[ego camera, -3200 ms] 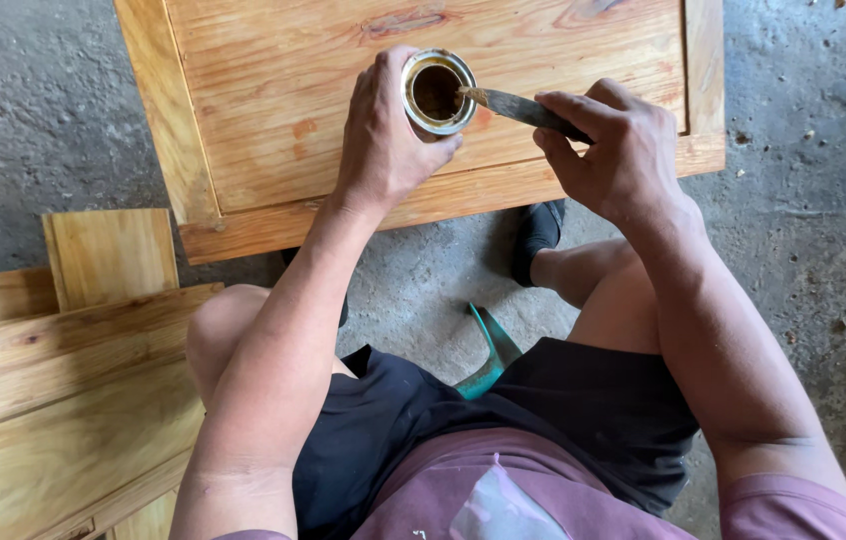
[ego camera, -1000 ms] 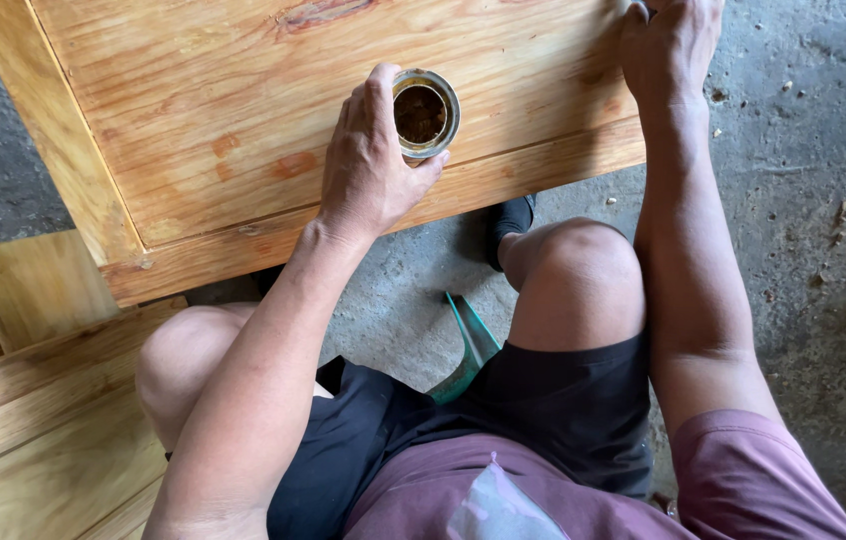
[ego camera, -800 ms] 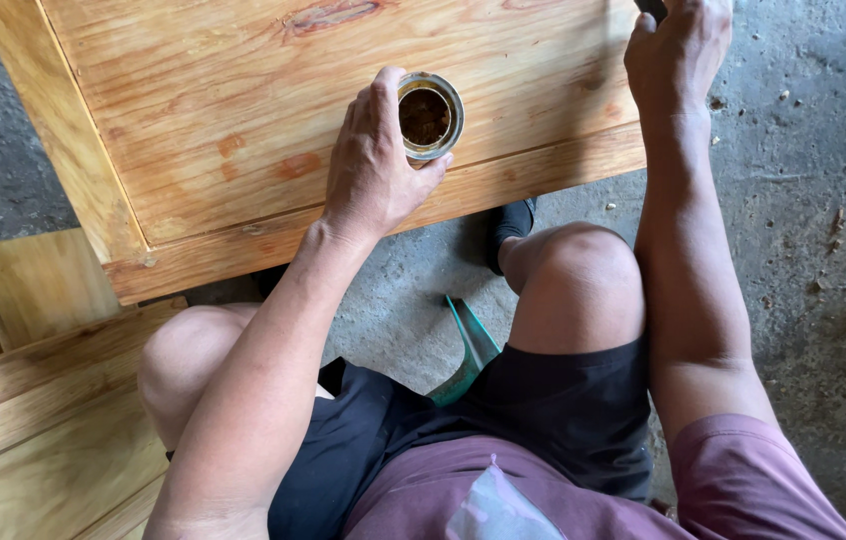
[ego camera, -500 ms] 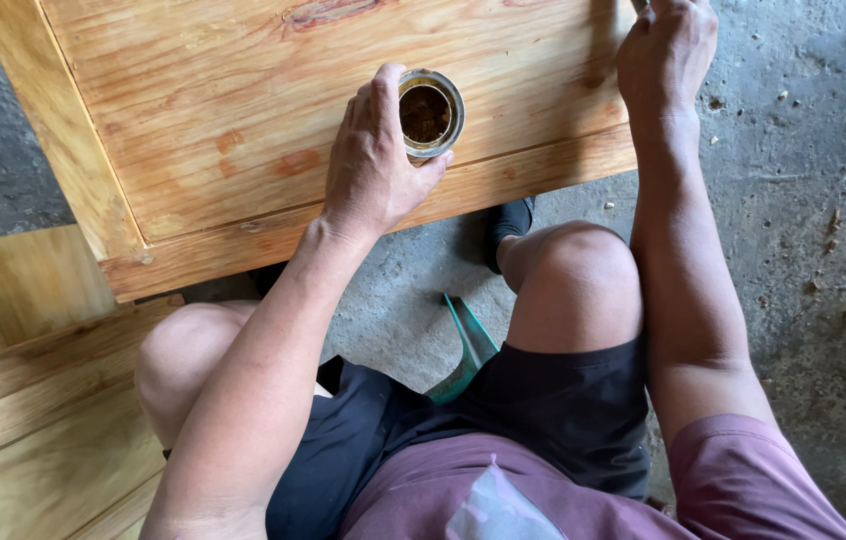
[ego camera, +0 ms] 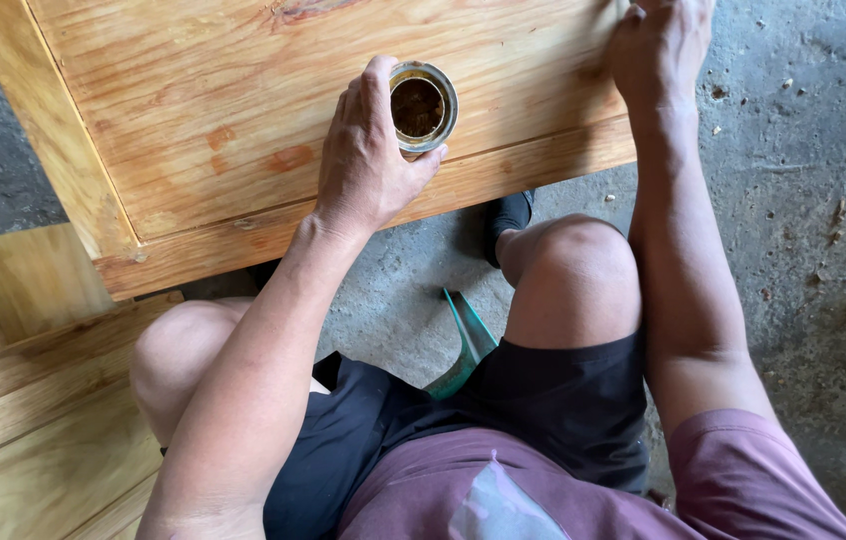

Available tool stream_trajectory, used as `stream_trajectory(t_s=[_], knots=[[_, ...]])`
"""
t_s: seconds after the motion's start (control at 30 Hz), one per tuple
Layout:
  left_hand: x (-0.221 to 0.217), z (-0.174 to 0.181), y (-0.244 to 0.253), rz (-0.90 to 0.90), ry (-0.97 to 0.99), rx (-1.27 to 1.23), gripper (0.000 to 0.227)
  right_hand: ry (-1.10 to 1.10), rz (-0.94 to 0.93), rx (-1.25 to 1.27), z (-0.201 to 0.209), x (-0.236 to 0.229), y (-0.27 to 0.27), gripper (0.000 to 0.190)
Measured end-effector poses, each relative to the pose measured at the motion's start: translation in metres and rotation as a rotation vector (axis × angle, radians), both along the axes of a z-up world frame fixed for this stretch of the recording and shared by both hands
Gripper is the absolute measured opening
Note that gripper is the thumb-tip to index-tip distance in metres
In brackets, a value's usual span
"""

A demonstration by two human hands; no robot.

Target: The person applies a dark wood stain to a wooden drawer front using a small brush. They repeatedly dip the brush into a can of stain and spread the liquid across the surface, covering the wood grain and edges.

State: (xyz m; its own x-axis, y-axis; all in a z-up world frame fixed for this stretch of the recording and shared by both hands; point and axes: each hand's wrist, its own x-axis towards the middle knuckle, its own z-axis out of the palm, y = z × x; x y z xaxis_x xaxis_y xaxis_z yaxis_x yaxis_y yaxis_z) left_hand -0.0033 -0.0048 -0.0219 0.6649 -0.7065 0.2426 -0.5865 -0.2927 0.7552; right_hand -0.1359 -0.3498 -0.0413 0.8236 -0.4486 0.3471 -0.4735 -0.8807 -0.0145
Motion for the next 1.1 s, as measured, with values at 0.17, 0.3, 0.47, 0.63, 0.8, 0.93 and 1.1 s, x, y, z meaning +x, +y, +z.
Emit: stream_trajectory(t_s=[0.17, 0.3, 0.47, 0.63, 0.8, 0.93, 1.1], knots=[[0.002, 0.001, 0.000, 0.004, 0.000, -0.006, 0.096, -0.124, 0.030, -0.031, 0.009, -0.001, 0.000, 0.042], [0.000, 0.001, 0.000, 0.004, 0.009, 0.003, 0.095, -0.112, 0.046, 0.022, -0.001, -0.004, -0.005, 0.032], [0.001, 0.002, 0.000, 0.002, -0.013, 0.000, 0.095, -0.023, -0.028, 0.005, -0.010, 0.011, -0.018, 0.012], [0.001, 0.000, 0.000, -0.001, -0.006, 0.001, 0.095, -0.078, 0.069, -0.032, -0.012, 0.008, -0.010, 0.017], [0.001, 0.000, 0.000, 0.000, -0.002, 0.013, 0.096, -0.109, 0.145, 0.031, -0.001, 0.010, -0.003, 0.028], [0.002, 0.000, 0.000, 0.005, -0.017, -0.005, 0.097, 0.016, -0.177, 0.276, 0.011, 0.014, -0.006, 0.017], [0.004, -0.008, 0.004, -0.004, 0.027, -0.063, 0.093, -0.074, -0.035, 0.316, 0.014, -0.004, 0.016, 0.019]])
